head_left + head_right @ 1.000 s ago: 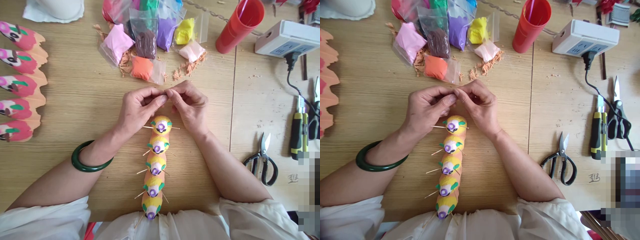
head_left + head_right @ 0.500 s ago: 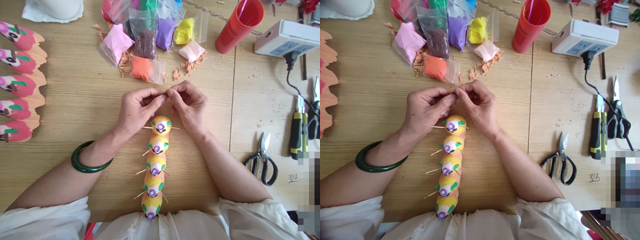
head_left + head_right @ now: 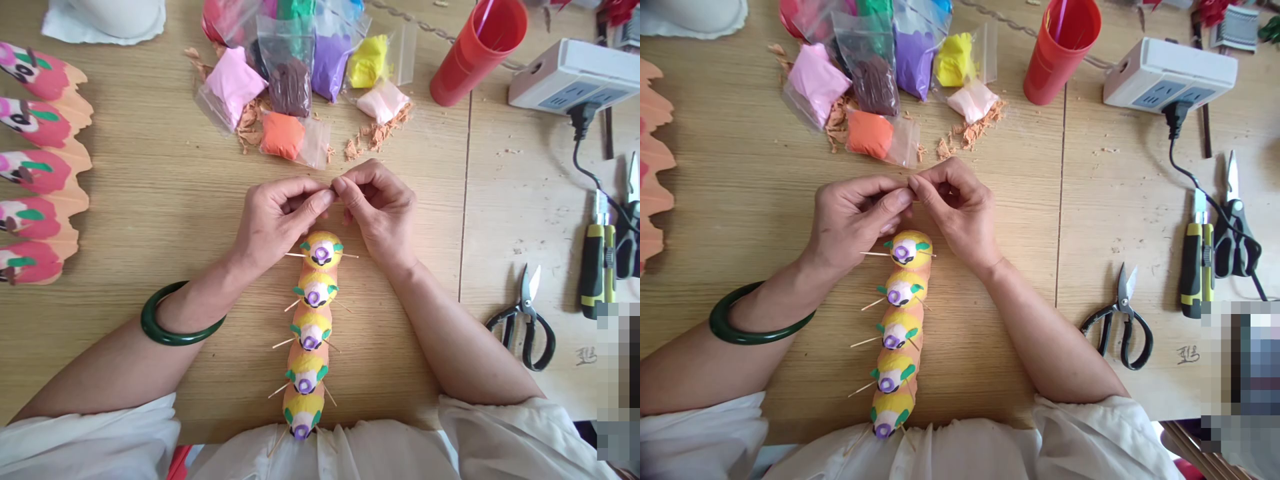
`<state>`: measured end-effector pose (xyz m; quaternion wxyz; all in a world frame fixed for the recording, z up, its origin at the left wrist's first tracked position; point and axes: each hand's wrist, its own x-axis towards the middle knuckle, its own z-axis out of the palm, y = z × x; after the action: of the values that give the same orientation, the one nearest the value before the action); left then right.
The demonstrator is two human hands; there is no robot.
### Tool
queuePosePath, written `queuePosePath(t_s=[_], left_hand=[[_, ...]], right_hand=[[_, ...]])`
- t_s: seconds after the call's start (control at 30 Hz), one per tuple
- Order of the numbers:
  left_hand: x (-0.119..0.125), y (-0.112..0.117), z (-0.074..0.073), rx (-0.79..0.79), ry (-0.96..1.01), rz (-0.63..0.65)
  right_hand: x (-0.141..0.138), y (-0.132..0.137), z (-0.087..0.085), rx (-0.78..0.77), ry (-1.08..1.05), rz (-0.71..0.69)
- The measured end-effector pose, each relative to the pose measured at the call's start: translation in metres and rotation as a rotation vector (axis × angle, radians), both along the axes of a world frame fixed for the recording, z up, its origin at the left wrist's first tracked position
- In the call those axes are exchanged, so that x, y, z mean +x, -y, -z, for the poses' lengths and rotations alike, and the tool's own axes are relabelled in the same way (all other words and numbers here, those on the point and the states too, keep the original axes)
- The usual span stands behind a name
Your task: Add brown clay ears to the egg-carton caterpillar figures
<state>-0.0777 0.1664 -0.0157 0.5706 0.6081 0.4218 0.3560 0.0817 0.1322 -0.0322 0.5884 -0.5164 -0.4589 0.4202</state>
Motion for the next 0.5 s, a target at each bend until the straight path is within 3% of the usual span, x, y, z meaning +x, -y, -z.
queuePosePath(t_s=[0.17, 0.5], left_hand=[[0.0015, -0.0001, 0.0017, -0.025, 0.033, -0.042], [0.0017, -0.0004, 0.0015, -0.055, 0.146, -0.068]], right_hand=[[-0.0024, 0.0012, -0.0036, -0.008, -0.092, 0.001], [-0.0022, 0.0001, 0.0009, -0.003, -0.036, -0.025]])
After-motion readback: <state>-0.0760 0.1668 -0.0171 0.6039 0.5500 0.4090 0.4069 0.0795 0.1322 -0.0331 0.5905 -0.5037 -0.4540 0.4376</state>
